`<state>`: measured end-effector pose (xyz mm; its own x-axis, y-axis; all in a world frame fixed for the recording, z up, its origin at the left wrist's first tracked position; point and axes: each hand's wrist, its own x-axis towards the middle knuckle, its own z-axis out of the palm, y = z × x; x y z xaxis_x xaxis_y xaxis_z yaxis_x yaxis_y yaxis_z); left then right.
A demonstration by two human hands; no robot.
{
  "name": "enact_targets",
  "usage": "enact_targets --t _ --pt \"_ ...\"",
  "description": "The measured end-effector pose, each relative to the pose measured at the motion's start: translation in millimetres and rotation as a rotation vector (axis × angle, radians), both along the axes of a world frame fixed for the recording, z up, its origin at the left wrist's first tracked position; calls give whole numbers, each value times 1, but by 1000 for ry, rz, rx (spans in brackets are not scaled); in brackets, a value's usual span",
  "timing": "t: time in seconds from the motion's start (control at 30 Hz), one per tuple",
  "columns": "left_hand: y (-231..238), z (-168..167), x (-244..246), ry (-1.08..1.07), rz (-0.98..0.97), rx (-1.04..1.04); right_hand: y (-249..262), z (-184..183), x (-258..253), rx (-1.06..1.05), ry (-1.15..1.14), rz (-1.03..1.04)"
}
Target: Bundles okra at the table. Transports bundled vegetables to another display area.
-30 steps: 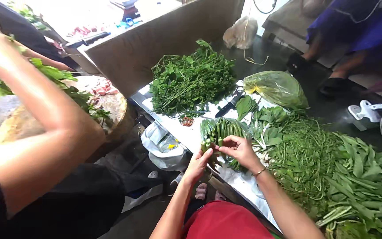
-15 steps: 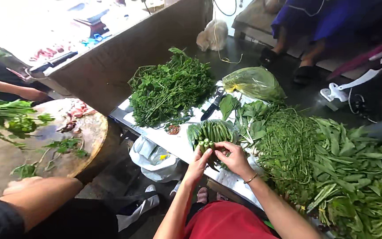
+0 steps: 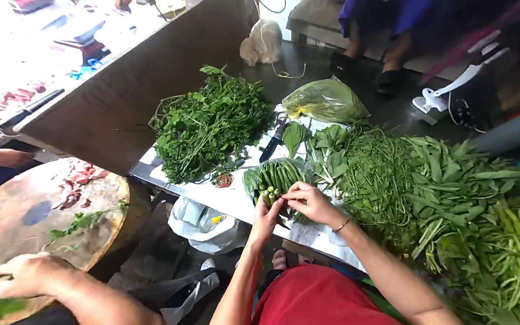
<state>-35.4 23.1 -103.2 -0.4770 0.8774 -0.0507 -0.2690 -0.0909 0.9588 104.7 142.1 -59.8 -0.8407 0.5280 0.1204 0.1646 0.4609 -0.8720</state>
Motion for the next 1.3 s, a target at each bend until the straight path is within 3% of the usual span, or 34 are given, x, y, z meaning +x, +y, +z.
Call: enact_targets --t 0.13,0.23,0.37,0.5,0.67,0.93,1.03,1.3 --pt "3 6 -8 -364 -61 54 44 12 56 24 -73 -170" --pt "2 -2 -19 -555 -107 133 53 3 103 -68 -307 -209" --pt "7 -11 -25 -683 -158 209 16 -41 117 16 -727 -10" --pt "12 -9 -21 -723 -183 213 -10 -92 118 222 -887 -101" --pt "14 -1 -19 -542 -242 131 -7 -127 131 270 -841 -167" --pt "8 8 -15 -324 -266 62 -1 -107 139 226 -770 -232" --pt "5 10 -16 -138 -265 12 -6 -96 142 195 -696 -298" --pt "13 14 -10 72 -304 -40 -21 -94 150 332 -302 -570"
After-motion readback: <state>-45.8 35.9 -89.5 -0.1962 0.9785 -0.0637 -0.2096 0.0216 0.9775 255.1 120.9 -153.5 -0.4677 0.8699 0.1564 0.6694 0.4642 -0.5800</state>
